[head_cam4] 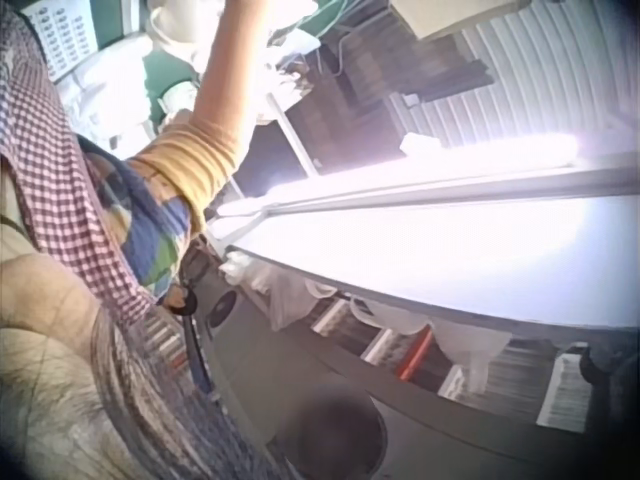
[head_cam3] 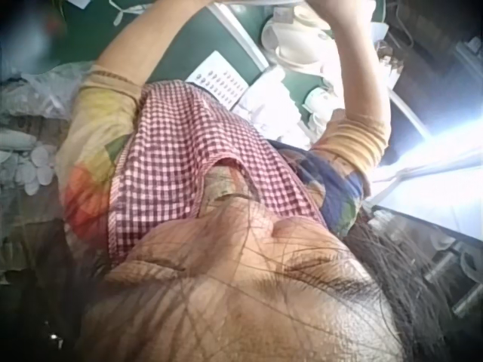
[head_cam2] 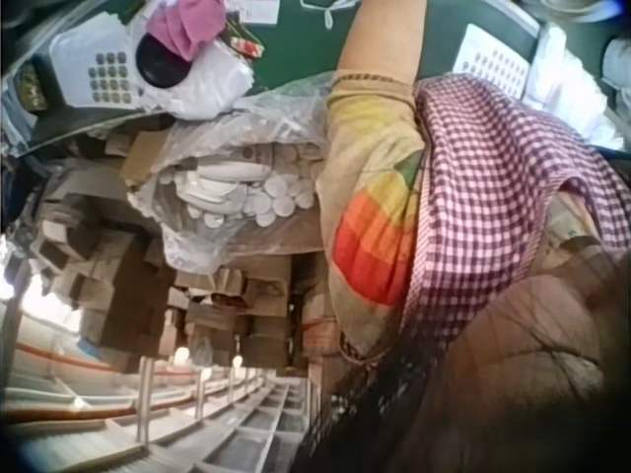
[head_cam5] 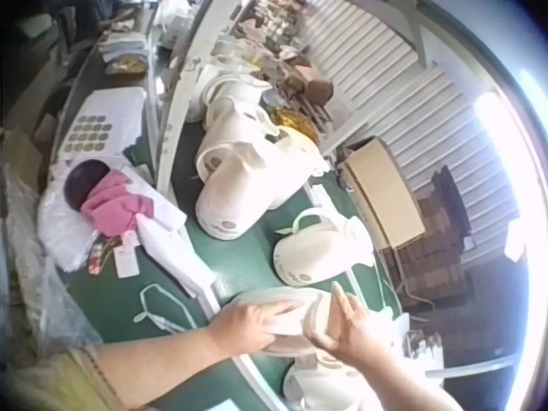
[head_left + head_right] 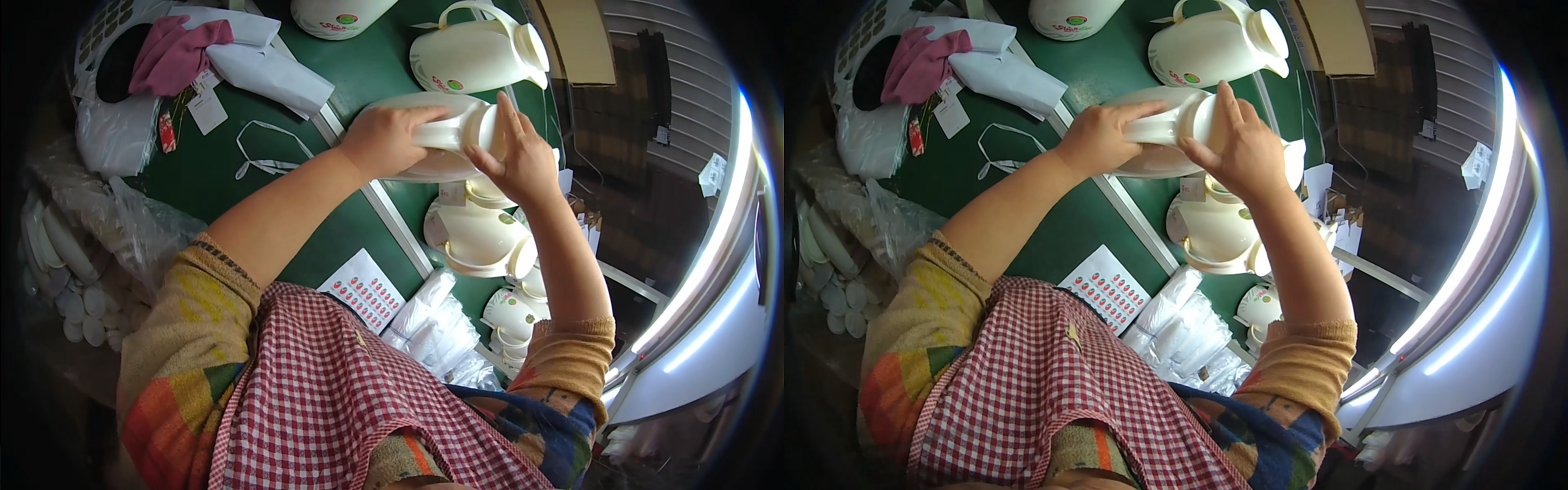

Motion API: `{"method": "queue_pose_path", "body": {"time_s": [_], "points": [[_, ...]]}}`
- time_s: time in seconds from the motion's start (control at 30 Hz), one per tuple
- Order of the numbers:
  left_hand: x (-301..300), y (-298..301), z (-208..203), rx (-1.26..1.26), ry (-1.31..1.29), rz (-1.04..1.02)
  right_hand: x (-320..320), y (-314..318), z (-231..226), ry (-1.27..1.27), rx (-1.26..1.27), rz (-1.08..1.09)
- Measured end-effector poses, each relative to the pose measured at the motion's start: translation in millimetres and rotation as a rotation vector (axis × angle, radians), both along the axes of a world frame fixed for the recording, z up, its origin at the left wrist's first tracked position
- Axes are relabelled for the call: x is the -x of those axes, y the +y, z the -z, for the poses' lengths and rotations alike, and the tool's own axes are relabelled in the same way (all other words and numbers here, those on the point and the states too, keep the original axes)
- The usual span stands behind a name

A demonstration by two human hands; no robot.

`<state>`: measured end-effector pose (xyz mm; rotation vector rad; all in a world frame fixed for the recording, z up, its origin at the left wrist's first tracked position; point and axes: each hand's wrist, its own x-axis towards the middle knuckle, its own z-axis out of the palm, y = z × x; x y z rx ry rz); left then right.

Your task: The person assembles white plastic pitchers by attaching lids and applying stickers. They handle multiple pitchers, place lids on each, and affix stickers to the sides before setting them aside.

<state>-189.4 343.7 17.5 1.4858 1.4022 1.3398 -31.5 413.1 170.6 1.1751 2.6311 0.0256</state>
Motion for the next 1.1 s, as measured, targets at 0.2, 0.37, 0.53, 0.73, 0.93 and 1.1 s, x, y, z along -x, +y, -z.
{"method": "queue_pose_path", "body": {"time_s": [0.2, 0.37, 0.53, 0.73, 0.93, 1.1], "points": [[6, -1, -11, 0.029, -0.105, 0.007, -26, 10, -5, 0.266, -0.039, -0.114], [3, 0, -5, 0.008, -0.049, -0.007, -20, 10, -22, 0.076, 0.018, 0.168], [-1, 0, 0, -0.041, -0.033, -0.016, -8, 4, -33, -0.163, 0.063, 0.322], [-3, 1, -1, -0.010, -0.026, 0.004, -6, -12, -14, 0.031, 0.052, 0.031], [2, 3, -7, 0.043, -0.078, 0.047, -20, 10, -19, 0.037, -0.074, -0.333], [-2, -2, -4, 0.047, -0.094, 0.028, 3, -7, -9, -0.068, 0.008, 0.145]]}}
